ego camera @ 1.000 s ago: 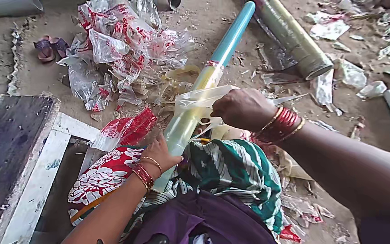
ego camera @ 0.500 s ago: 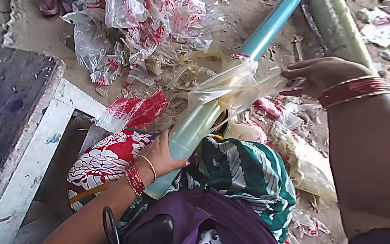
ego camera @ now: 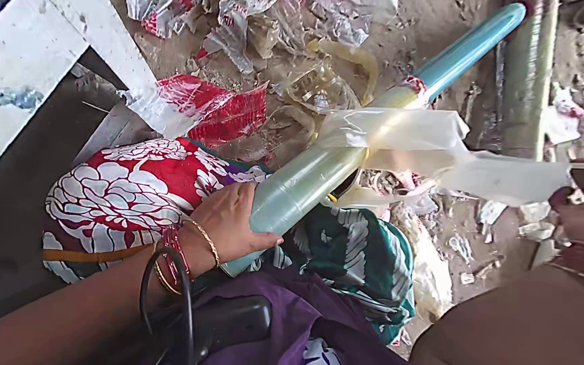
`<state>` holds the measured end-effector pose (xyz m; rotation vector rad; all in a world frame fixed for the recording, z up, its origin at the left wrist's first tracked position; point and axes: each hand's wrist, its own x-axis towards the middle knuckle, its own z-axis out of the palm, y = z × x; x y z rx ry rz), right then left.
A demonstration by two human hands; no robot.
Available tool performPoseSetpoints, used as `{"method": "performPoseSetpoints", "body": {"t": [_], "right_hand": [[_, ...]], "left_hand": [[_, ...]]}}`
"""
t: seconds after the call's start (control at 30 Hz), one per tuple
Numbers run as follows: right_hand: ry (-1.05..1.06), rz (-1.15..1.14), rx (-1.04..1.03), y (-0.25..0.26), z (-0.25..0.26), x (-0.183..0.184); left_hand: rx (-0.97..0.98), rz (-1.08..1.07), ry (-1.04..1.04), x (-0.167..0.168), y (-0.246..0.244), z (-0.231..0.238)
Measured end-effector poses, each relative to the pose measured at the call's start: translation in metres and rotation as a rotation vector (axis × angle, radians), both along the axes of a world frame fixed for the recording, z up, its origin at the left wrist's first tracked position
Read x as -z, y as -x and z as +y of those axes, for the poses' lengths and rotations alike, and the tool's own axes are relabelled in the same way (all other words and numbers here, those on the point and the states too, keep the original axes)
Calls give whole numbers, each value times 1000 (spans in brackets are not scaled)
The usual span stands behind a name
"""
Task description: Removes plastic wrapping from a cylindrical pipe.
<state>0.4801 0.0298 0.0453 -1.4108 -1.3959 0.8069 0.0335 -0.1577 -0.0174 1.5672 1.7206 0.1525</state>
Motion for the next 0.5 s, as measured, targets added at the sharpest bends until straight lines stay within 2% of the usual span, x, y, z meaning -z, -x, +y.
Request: {"method": "performPoseSetpoints", "body": {"t": [0.07,0.17,0.23,0.27,0.3,0.37,0.43,0.5], "right_hand": [[-96,-214,-27,33,-19,-14],[-228,-510,-158,116,-58,-31],[-441,-669,-370,161,-76,-24],[-464,-733,-484,178,-87,-15],[-410,-805,-585,191,-96,-4],[-173,-1045,-702,200,-110,23],[52,-1256,-731,200,-114,50],[89,-1278,-694,200,-114,71]], "left_hand": [[19,16,26,-1,-2,3],[28,10,22,-1,-4,3],[11,-15,-7,0,-2,2],[3,-24,-5,0,-1,1],[1,-27,1,0,0,3],[7,-23,14,2,1,4],[7,-28,-7,5,1,3],[11,-13,-18,3,0,3]]}}
